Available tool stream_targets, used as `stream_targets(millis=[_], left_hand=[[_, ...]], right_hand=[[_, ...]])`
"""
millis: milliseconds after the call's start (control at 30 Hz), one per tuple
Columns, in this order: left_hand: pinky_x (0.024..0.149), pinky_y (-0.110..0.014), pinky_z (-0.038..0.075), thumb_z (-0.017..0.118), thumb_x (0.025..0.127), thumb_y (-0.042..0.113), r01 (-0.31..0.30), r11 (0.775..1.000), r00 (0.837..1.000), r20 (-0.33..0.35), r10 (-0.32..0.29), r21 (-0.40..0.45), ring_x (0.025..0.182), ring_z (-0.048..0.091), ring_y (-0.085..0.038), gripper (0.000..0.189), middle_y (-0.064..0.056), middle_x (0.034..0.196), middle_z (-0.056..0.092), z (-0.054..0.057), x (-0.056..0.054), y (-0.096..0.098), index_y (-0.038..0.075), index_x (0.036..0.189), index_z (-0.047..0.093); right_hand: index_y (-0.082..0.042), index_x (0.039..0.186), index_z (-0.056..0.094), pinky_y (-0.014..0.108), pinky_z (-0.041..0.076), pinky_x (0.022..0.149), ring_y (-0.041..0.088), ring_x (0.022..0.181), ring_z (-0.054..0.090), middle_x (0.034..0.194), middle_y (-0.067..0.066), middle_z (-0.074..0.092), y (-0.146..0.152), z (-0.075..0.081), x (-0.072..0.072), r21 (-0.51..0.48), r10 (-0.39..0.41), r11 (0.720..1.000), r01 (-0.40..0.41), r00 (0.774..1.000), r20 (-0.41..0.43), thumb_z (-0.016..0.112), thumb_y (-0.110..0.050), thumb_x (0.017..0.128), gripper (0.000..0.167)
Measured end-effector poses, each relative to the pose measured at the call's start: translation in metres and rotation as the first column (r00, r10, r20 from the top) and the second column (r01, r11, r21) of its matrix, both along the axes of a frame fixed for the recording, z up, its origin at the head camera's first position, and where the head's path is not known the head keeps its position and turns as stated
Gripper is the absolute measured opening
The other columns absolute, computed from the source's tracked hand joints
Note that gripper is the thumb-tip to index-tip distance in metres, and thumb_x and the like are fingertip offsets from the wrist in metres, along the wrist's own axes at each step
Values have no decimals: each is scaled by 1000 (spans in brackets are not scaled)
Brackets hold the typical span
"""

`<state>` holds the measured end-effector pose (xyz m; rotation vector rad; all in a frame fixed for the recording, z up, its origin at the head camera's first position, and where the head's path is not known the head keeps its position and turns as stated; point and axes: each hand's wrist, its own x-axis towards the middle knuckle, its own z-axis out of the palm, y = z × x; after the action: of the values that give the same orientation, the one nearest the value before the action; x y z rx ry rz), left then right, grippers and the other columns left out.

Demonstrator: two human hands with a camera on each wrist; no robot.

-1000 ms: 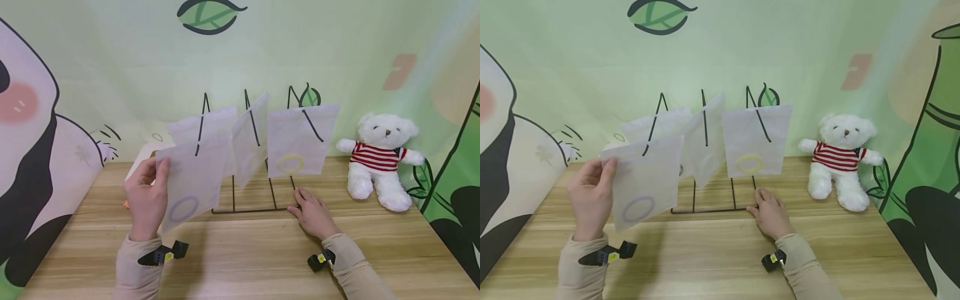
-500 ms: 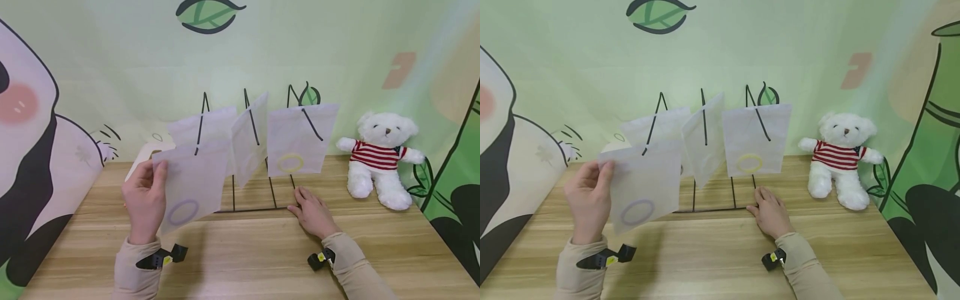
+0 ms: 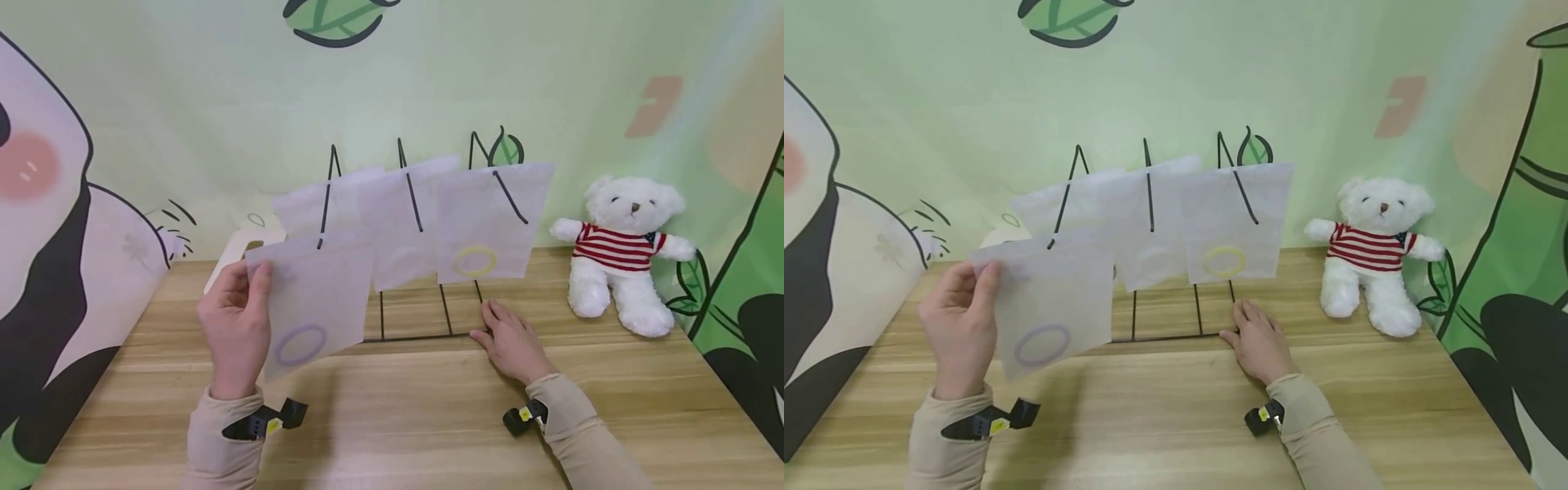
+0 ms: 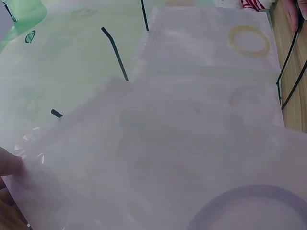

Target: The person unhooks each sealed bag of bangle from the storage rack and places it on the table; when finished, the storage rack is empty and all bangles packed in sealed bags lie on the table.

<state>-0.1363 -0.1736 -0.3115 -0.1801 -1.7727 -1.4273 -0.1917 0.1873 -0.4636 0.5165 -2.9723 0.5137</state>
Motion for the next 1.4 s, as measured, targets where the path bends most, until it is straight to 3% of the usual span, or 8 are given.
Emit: stream_targets(millis=[433,833,1400], left_hand=[[69,-18,54,65,93,5,-22,1000,1000,-11,22,-11,71,66,-10,16,-12,85,71,0,2,0,-8,100,69],[65,-21,55,64,94,9,-7,1000,999,-40,6,-11,69,66,-10,21,-12,83,71,-3,4,-3,-11,98,68],[65,-18,54,65,91,0,-11,1000,999,-51,12,26,69,66,-10,14,-5,81,71,-2,8,-4,-11,98,69]], right_hand=[[7,144,39,62,29,106,44,134,35,147,29,37,0,1,0,-3,3,1000,-3,1000,-14,55,-31,100,61],[7,144,38,63,29,105,43,135,34,148,28,36,2,-2,-1,-6,2,1000,-2,1000,-11,55,-31,100,61],[7,144,38,62,30,105,43,135,35,147,28,36,2,-3,-1,-4,6,1000,-6,1000,-18,54,-32,100,61]])
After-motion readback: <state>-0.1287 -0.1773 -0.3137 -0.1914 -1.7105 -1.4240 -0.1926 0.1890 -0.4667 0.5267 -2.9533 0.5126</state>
